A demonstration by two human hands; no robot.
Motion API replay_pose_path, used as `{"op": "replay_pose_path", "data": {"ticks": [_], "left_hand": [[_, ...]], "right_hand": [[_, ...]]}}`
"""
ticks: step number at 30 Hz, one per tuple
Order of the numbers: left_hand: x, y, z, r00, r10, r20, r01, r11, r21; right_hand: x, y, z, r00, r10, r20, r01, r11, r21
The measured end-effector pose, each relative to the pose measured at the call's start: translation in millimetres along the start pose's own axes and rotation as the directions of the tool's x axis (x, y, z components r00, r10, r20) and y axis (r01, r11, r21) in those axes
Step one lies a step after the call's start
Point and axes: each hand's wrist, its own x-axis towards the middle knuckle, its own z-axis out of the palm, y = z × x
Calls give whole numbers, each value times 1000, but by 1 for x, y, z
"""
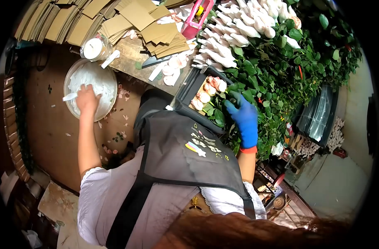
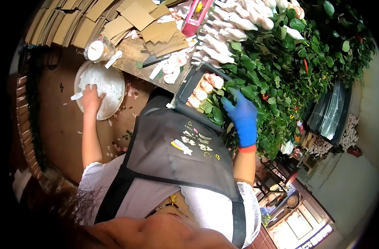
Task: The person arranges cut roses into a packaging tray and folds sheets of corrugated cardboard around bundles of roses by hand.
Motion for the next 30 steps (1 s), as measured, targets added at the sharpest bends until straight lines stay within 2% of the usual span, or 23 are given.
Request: {"op": "replay_pose_path", "data": {"ticks": [2,3,4,6,7,10,12,13,17,20,21,23,24,25,27,28,29,30], "left_hand": [[1,29,20,989,131,-66,-145,943,-300],[-2,56,17,968,230,-98,-249,852,-460],[-8,90,11,937,316,-148,-339,724,-601],[-21,149,-8,919,395,-2,-229,528,-818],[-28,174,-15,898,437,-59,-288,482,-827],[-44,235,-41,817,542,-198,-443,370,-817],[-44,267,-35,784,566,-256,-468,268,-842],[-45,278,-40,796,582,-167,-395,291,-871],[-49,304,-28,775,545,-321,-555,344,-757],[-50,310,-28,785,543,-298,-547,385,-743],[-53,311,-33,808,532,-252,-481,348,-805],[-60,311,-43,771,540,-337,-553,308,-774],[-65,312,-46,751,542,-378,-588,288,-756],[-69,316,-47,726,471,-501,-648,222,-729],[-73,317,-55,714,530,-457,-610,151,-778],[-76,318,-63,704,560,-437,-587,113,-801],[-80,318,-72,675,559,-481,-592,23,-806],[-83,317,-82,636,593,-494,-607,-11,-795]], "right_hand": [[16,3,19,991,-105,-83,92,985,-148],[27,10,29,998,-45,-40,36,977,-208],[32,13,35,999,-35,-30,29,984,-178],[38,11,43,1000,-16,-11,14,993,-117],[38,-1,39,998,59,-9,-60,980,-190],[40,0,50,996,12,-88,-33,971,-235],[39,8,59,989,-33,-142,5,981,-193],[39,14,62,985,-50,-165,26,989,-144],[29,20,59,956,-87,-280,100,994,33],[18,24,55,953,-64,-297,115,980,159],[16,28,56,943,-69,-327,136,973,187],[10,34,54,924,-77,-374,166,963,211],[6,33,49,941,-36,-336,168,912,373],[2,34,45,956,0,-292,161,835,526],[-16,20,25,986,74,-149,77,592,802],[-26,14,11,996,61,-59,13,580,815],[-34,12,-3,998,49,28,-51,569,821],[-42,15,-10,993,36,115,-116,558,821]]}}
